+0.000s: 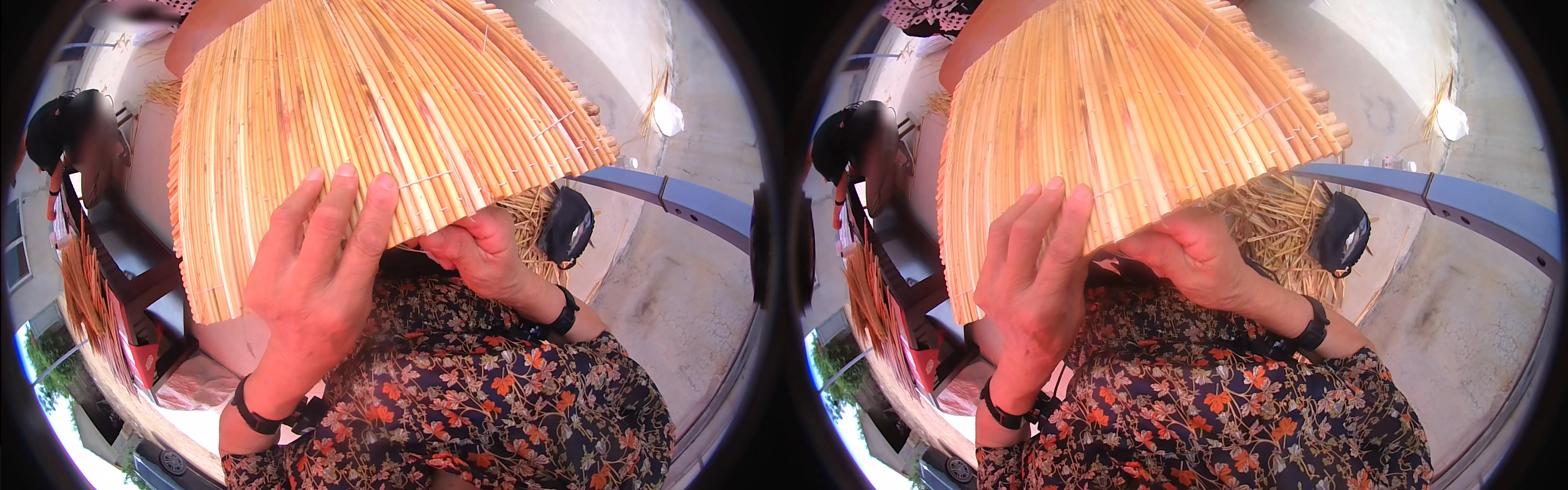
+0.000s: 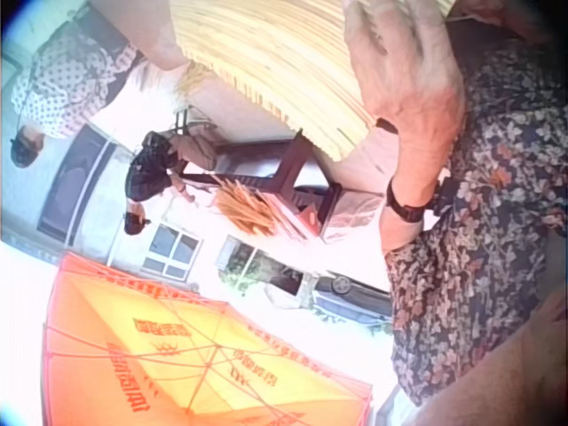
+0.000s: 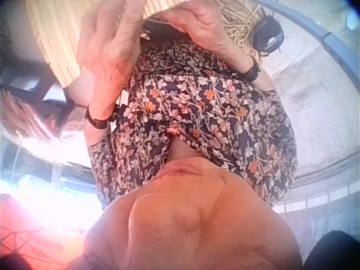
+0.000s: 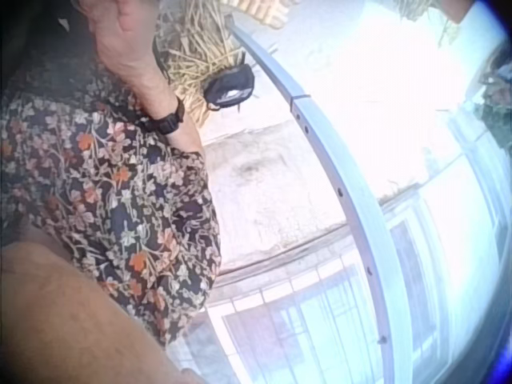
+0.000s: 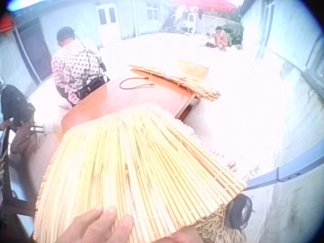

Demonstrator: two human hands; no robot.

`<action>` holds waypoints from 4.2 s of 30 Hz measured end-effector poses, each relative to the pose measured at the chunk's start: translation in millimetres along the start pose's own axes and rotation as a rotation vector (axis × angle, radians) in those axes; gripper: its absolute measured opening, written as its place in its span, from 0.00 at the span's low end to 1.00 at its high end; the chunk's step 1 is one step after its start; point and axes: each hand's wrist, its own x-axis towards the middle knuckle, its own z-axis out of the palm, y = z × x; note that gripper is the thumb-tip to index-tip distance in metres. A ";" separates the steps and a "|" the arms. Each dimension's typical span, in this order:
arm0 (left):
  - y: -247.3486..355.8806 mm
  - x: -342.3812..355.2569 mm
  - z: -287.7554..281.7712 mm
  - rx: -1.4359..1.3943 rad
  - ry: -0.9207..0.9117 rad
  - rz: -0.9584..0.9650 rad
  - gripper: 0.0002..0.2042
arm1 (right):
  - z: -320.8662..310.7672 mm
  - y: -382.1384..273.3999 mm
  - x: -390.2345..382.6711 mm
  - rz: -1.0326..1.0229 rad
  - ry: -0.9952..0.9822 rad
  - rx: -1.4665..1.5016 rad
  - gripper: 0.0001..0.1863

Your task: The person is weaving a bamboo mat by hand, using a needle and white thread to stitch bamboo strips together. They repeatedly pass the needle through the strips and pull the thread tight to secure the structure.

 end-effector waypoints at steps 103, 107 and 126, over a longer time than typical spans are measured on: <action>-15.8 -49.6 31.9 -0.041 -0.057 -0.063 0.25 | 9.7 20.3 6.2 0.384 -0.001 0.422 0.16; -28.5 -58.7 29.7 -0.040 -0.042 -0.090 0.26 | -0.2 -23.9 -22.5 0.200 -0.129 -0.569 0.21; -38.9 -40.8 43.6 -0.705 -0.080 -0.342 0.06 | 28.8 -13.0 60.4 -0.245 -0.211 -1.078 0.07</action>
